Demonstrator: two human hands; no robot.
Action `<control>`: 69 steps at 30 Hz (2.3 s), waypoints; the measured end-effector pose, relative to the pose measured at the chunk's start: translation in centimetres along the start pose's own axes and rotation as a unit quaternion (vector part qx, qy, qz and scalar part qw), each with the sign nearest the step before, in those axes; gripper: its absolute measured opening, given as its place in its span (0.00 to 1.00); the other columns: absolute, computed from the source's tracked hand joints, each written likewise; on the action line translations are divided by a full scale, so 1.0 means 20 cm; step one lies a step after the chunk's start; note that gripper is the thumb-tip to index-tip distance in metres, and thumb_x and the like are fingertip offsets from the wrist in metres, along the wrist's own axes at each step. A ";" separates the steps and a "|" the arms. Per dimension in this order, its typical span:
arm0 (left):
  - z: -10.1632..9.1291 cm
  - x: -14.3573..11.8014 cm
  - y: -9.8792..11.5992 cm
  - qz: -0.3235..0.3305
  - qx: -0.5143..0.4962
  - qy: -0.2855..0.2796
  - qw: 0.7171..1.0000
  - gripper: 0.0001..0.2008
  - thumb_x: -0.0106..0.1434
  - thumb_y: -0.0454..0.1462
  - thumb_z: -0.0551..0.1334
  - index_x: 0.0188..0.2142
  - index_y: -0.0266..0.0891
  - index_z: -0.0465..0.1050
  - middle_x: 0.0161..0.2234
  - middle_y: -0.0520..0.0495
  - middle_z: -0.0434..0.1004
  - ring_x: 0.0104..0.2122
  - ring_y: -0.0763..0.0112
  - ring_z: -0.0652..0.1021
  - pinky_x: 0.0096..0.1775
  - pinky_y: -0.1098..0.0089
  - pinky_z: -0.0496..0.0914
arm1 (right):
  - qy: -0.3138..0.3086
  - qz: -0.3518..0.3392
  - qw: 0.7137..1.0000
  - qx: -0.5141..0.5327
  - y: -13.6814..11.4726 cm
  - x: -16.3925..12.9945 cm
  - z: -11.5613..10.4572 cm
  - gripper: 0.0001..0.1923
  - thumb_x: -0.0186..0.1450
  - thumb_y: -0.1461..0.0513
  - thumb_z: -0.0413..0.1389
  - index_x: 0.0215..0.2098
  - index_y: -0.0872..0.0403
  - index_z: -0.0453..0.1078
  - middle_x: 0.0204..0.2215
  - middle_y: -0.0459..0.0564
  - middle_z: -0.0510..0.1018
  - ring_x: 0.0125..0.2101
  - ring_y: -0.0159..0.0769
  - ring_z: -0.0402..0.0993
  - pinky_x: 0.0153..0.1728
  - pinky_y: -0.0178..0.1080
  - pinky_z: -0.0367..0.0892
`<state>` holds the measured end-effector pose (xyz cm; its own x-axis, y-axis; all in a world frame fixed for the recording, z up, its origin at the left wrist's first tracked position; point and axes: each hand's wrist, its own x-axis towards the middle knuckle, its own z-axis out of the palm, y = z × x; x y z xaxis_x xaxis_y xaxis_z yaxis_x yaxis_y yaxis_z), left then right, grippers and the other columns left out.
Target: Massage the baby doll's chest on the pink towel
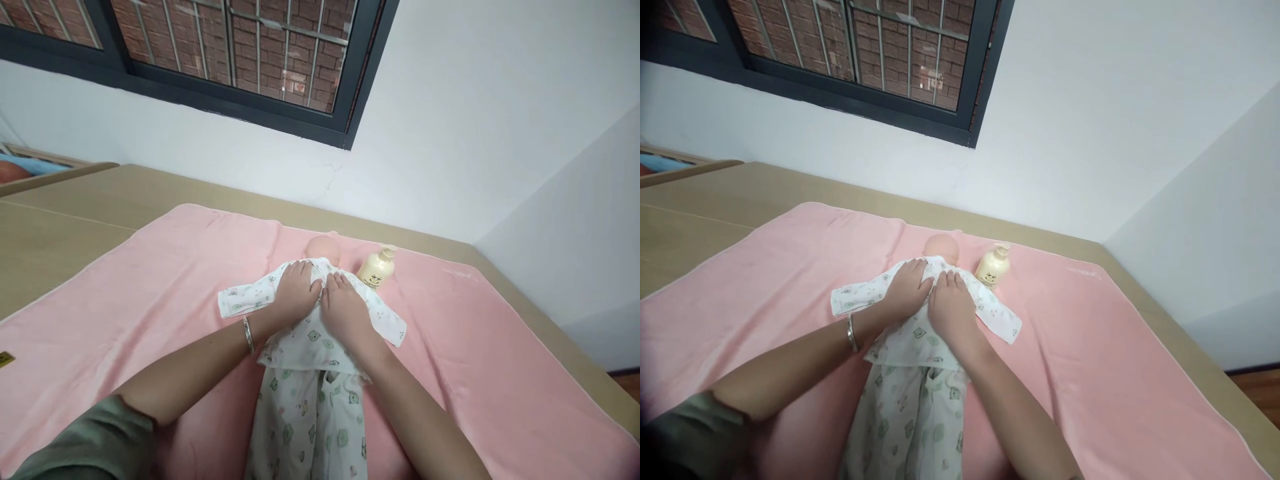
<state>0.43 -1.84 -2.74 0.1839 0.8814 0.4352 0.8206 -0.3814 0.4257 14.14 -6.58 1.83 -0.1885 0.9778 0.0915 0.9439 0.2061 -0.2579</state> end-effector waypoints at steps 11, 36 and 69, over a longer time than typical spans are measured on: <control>0.02 -0.02 0.02 0.004 0.012 0.014 1.000 0.15 0.69 0.37 0.53 0.50 0.33 0.72 0.47 0.34 0.78 0.48 0.49 0.76 0.53 0.51 0.70 | 0.023 0.009 0.998 0.066 0.16 0.14 0.06 0.34 0.76 0.53 0.42 0.72 0.67 0.56 0.72 0.66 0.58 0.73 0.51 0.50 0.72 0.51 0.46; -0.03 -0.01 0.01 -0.032 -0.023 -0.060 0.997 0.25 0.68 0.40 0.55 0.60 0.30 0.67 0.56 0.29 0.75 0.57 0.46 0.74 0.58 0.49 0.69 | 0.021 0.050 0.999 0.004 0.06 0.08 0.01 0.31 0.76 0.57 0.42 0.71 0.68 0.58 0.69 0.70 0.63 0.70 0.56 0.56 0.70 0.56 0.51; 0.03 -0.14 0.10 0.044 0.060 0.002 0.997 0.26 0.71 0.37 0.49 0.63 0.23 0.64 0.63 0.20 0.68 0.67 0.39 0.66 0.63 0.38 0.62 | 0.027 -0.015 0.998 0.060 0.16 0.11 0.00 0.23 0.75 0.59 0.44 0.61 0.60 0.70 0.65 0.63 0.71 0.66 0.49 0.65 0.66 0.49 0.59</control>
<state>1.82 -4.91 -3.68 0.2554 0.8451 0.4697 0.8600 -0.4205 0.2890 16.70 -3.73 1.28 -0.1987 0.9682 0.1523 0.8980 0.2421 -0.3674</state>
